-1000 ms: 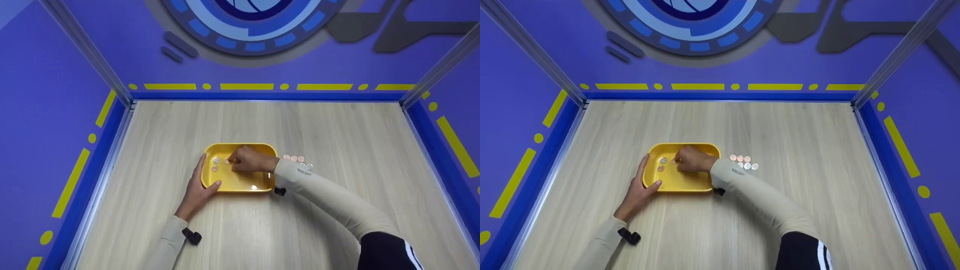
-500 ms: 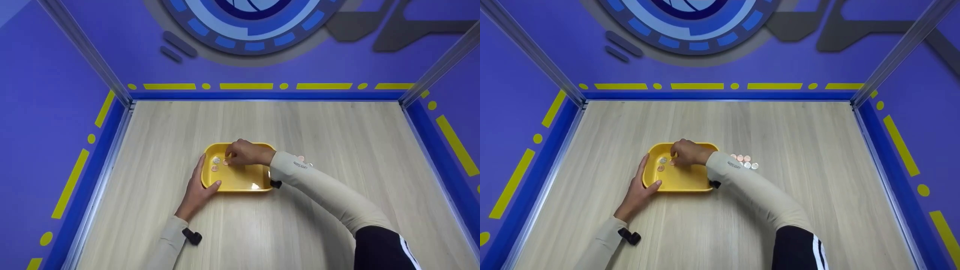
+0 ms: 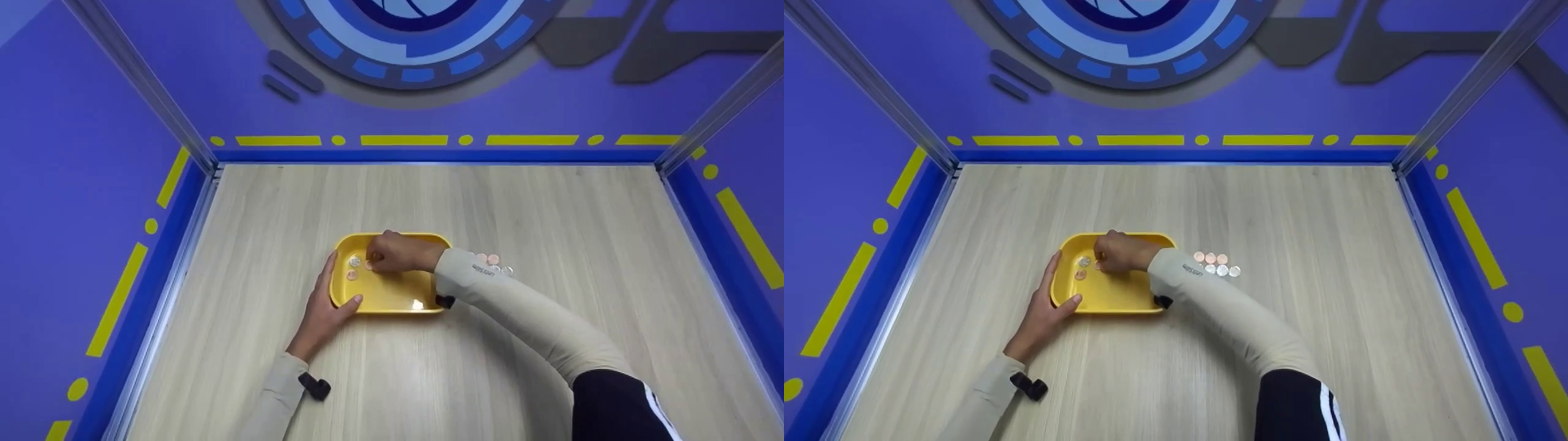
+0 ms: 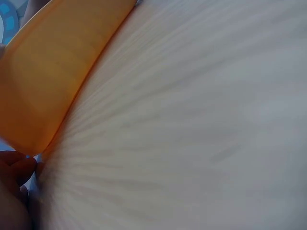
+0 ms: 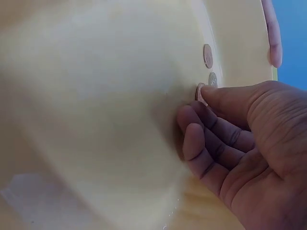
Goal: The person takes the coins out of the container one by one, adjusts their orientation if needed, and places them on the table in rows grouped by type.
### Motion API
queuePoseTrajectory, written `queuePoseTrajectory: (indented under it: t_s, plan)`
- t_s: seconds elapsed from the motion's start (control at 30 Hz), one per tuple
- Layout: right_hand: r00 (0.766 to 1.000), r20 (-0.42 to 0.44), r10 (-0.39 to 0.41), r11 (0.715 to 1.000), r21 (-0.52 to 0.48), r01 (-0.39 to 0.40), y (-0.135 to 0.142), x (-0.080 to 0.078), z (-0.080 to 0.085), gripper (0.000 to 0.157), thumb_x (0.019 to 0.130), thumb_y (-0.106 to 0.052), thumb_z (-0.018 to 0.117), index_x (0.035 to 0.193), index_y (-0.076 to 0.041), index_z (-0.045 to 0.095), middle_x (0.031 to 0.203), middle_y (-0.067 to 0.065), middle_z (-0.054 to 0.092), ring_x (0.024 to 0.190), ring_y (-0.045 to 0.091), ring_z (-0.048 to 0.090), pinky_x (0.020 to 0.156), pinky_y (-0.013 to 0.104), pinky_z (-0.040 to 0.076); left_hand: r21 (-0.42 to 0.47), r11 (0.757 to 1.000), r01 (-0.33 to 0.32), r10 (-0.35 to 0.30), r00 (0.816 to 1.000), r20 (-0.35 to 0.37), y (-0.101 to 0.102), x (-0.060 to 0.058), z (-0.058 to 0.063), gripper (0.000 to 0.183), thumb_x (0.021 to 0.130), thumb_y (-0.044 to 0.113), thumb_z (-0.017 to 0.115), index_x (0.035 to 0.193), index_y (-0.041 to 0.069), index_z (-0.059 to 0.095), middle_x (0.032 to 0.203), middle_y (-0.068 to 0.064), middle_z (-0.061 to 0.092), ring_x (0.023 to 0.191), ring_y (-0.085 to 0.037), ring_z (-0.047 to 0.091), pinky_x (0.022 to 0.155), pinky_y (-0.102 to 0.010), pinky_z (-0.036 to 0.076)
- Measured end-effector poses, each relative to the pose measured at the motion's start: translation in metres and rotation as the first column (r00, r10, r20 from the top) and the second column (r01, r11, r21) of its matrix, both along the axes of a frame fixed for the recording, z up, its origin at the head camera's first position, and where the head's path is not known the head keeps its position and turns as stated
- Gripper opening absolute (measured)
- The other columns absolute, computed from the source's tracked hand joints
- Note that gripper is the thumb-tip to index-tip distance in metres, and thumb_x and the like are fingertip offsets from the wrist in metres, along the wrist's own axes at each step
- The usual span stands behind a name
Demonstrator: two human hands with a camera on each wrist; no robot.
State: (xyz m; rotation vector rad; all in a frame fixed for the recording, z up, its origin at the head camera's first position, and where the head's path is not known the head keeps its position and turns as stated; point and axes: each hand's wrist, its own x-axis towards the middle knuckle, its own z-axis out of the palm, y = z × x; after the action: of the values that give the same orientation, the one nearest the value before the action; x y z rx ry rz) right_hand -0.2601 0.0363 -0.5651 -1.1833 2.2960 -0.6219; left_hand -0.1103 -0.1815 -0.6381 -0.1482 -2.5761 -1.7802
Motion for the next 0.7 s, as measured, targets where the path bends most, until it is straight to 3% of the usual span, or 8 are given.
queuePoseTrajectory:
  t_s: [0.13,0.47,0.7]
  plan:
    - [1.0,-0.005,0.002,1.0,0.008,-0.002,-0.0027,0.0014,-0.0007,0.022,0.108,-0.013,0.072,0.124,-0.001,0.079,0.11,0.01,0.079,0.081,0.016,0.064,0.077,0.029,0.056,0.007,1.0,-0.005,0.005,1.0,-0.002,-0.0003,0.0006,-0.0007,0.107,0.095,0.033,0.084,0.178,0.034,0.016,0.179,-0.004,0.03,0.149,-0.026,0.049,0.12,-0.053,0.039]
    - [0.999,-0.024,0.022,0.999,0.04,-0.021,-0.007,0.0055,0.001,0.011,0.107,-0.009,0.069,0.11,-0.002,0.076,0.09,0.004,0.067,0.07,0.012,0.057,0.064,0.025,0.047,0.002,1.0,-0.002,0.002,1.0,-0.002,0.0001,0.0014,0.0003,0.107,0.095,0.033,0.084,0.178,0.034,0.016,0.18,-0.003,0.028,0.15,-0.026,0.047,0.121,-0.053,0.037]
    - [0.997,-0.046,0.061,0.993,0.106,-0.056,-0.0084,0.0094,0.0031,0.006,0.101,-0.011,0.077,0.103,-0.006,0.075,0.082,-0.003,0.064,0.069,0.009,0.055,0.063,0.024,0.045,-0.012,1.0,-0.009,0.009,1.0,-0.001,0.0006,0.0013,0.0016,0.108,0.094,0.032,0.083,0.178,0.032,0.016,0.18,-0.005,0.027,0.154,-0.027,0.043,0.124,-0.052,0.035]
